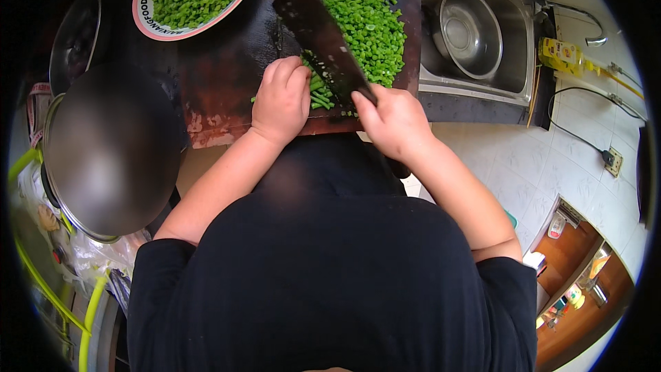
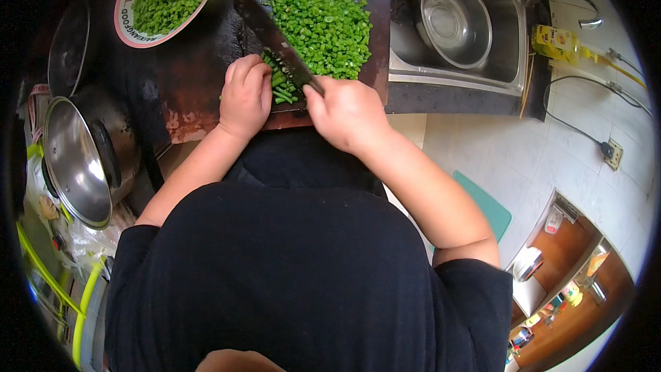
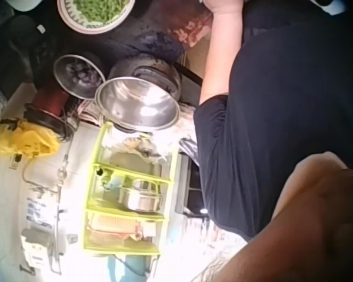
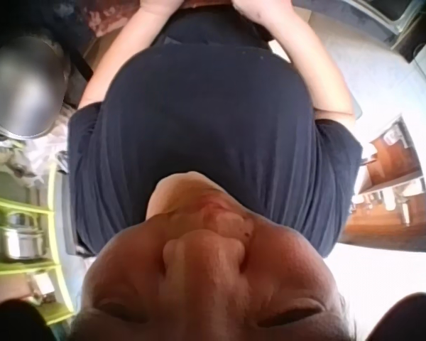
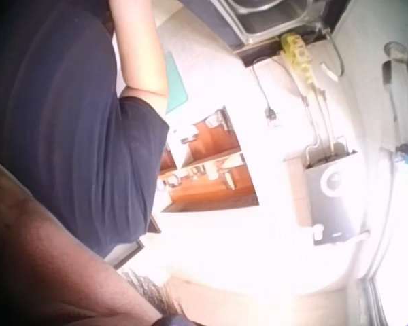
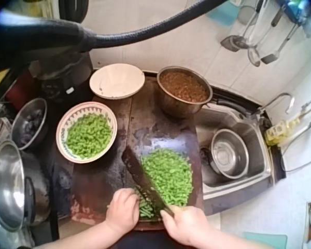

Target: The person chops green beans into small pieces on a wooden cutting board using a large cleaver. They repeatedly gather the beans into a pile, slice them, and transfer the chopped pieces into a nearby bowl.

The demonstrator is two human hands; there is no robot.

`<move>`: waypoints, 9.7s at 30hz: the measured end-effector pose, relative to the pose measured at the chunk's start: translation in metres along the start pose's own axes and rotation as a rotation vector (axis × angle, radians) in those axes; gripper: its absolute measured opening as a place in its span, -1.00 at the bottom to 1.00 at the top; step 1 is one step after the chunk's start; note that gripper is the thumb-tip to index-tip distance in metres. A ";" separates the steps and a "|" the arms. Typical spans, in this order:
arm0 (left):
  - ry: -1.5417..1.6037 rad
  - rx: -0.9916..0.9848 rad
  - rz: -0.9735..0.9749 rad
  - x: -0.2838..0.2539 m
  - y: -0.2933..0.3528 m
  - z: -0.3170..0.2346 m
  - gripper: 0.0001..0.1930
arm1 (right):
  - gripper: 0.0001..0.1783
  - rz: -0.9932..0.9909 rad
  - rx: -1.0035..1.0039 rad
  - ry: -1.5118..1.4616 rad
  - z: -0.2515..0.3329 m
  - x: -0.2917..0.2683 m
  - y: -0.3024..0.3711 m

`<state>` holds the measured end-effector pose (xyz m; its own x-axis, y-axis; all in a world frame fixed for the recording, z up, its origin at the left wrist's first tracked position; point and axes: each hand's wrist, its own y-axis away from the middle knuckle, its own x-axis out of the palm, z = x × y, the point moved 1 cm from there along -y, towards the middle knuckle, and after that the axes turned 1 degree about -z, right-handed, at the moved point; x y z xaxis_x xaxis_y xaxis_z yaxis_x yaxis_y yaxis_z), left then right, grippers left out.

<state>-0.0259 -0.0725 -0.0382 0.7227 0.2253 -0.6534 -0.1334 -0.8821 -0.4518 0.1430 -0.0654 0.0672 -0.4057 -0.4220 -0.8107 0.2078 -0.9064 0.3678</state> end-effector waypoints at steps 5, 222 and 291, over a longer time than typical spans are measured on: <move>0.023 0.021 -0.040 -0.003 0.000 0.000 -0.77 | -0.74 0.014 -0.012 0.051 0.008 -0.018 0.019; 0.067 0.144 0.052 -0.021 -0.003 0.009 -0.81 | -0.70 -0.094 -0.028 0.014 0.009 -0.013 0.042; 0.057 0.184 0.031 -0.023 0.001 0.010 -0.88 | -0.63 -0.013 0.107 -0.025 0.005 -0.010 0.035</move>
<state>-0.0494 -0.0746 -0.0302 0.7532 0.1706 -0.6353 -0.2743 -0.7964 -0.5390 0.1499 -0.0924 0.0907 -0.4305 -0.4091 -0.8046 0.1063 -0.9082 0.4049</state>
